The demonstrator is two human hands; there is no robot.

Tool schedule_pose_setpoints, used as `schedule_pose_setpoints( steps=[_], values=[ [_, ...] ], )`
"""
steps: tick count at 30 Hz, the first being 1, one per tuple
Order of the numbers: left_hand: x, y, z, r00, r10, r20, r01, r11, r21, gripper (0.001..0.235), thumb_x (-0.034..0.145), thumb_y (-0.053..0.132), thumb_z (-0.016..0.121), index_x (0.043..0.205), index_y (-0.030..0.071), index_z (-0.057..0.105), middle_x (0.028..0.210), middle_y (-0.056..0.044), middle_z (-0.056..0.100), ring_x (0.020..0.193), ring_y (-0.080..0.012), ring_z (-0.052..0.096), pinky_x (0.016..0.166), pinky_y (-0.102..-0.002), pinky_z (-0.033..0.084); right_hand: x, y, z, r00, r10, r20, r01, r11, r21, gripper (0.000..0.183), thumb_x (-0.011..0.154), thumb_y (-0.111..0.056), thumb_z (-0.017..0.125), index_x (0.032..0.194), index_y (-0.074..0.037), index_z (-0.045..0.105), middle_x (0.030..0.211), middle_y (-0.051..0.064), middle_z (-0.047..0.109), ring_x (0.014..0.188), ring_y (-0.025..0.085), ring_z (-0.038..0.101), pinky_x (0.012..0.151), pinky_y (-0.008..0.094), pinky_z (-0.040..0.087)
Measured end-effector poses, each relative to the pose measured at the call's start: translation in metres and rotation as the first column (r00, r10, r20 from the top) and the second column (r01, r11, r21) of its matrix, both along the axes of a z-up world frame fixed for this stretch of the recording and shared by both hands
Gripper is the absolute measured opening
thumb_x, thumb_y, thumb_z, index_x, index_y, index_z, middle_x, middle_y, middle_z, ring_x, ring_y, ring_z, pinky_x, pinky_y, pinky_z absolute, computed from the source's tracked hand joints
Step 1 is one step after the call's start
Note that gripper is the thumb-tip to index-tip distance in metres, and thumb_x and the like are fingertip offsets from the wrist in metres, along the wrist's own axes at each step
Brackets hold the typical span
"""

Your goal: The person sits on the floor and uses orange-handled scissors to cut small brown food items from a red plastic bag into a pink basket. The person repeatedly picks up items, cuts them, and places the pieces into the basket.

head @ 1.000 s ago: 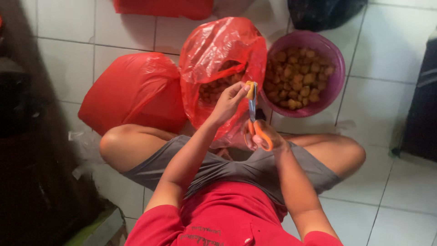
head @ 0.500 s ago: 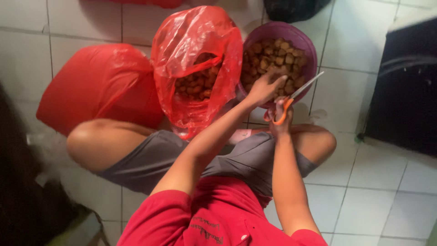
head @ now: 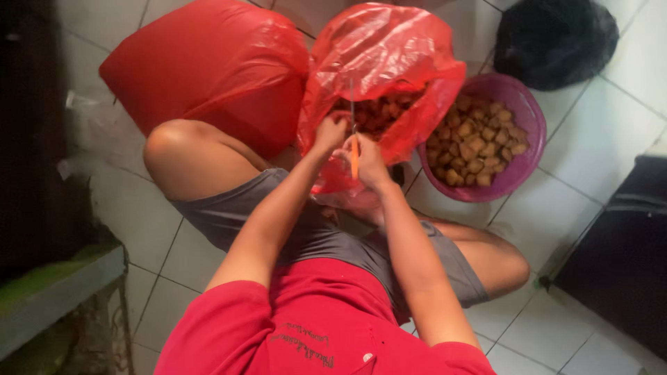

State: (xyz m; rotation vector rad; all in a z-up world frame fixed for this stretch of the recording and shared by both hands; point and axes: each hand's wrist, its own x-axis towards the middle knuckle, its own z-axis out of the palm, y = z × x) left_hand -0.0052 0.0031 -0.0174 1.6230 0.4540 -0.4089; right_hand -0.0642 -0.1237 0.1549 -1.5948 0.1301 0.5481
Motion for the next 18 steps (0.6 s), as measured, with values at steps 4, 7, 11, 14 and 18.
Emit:
schedule_pose_setpoints(
  steps=[4, 7, 11, 14, 18],
  values=[
    [0.0, -0.026, -0.041, 0.987, -0.1, 0.127, 0.077, 0.981, 0.178, 0.041, 0.088, 0.019, 0.067, 0.128, 0.01, 0.067, 0.108, -0.013, 0.077, 0.097, -0.0245, 0.074, 0.085, -0.037, 0.059, -0.01, 0.008, -0.006, 1.0, 0.03, -0.004, -0.031, 0.995, -0.095, 0.026, 0.09, -0.015, 0.082, 0.088, -0.005, 0.058, 0.069, -0.001, 0.059, 0.061, 0.008, 0.053, 0.053, 0.026, 0.044],
    [0.001, -0.047, -0.043, 0.917, -0.247, 0.312, 0.073, 0.875, 0.479, 0.059, 0.077, 0.019, 0.079, 0.131, 0.007, 0.059, 0.117, -0.026, 0.066, 0.105, -0.0409, 0.065, 0.091, -0.047, 0.054, -0.019, -0.014, -0.005, 0.997, 0.045, 0.064, -0.031, 0.98, -0.194, 0.025, 0.088, -0.015, 0.084, 0.086, -0.007, 0.06, 0.07, 0.0, 0.061, 0.062, 0.007, 0.056, 0.054, 0.024, 0.047],
    [0.013, -0.051, -0.027, 0.88, -0.405, 0.248, 0.171, 0.758, 0.63, 0.068, 0.077, 0.02, 0.08, 0.137, 0.006, 0.051, 0.125, -0.028, 0.06, 0.109, -0.0468, 0.061, 0.09, -0.052, 0.052, -0.03, -0.042, -0.006, 0.999, -0.045, 0.01, 0.045, 0.998, -0.048, 0.016, 0.091, -0.014, 0.075, 0.09, -0.008, 0.06, 0.077, 0.0, 0.07, 0.064, 0.008, 0.063, 0.054, 0.025, 0.053],
    [0.008, -0.047, -0.01, 0.893, -0.377, 0.246, 0.115, 0.72, 0.685, 0.056, 0.089, 0.016, 0.068, 0.141, 0.005, 0.049, 0.125, -0.027, 0.061, 0.105, -0.0435, 0.065, 0.084, -0.052, 0.056, -0.039, -0.052, -0.012, 0.983, -0.124, -0.133, 0.132, 0.99, 0.053, 0.013, 0.092, -0.015, 0.07, 0.095, -0.008, 0.059, 0.078, 0.001, 0.071, 0.061, 0.01, 0.064, 0.047, 0.027, 0.05],
    [0.006, -0.029, 0.015, 0.911, -0.406, 0.072, 0.253, 0.688, 0.68, 0.056, 0.075, 0.016, 0.069, 0.128, 0.003, 0.055, 0.104, -0.027, 0.066, 0.09, -0.0467, 0.067, 0.077, -0.055, 0.056, -0.047, -0.055, -0.015, 0.978, -0.152, -0.143, 0.166, 0.982, 0.093, 0.021, 0.094, -0.023, 0.074, 0.097, -0.008, 0.06, 0.066, 0.004, 0.062, 0.049, 0.011, 0.057, 0.044, 0.026, 0.046]
  ],
)
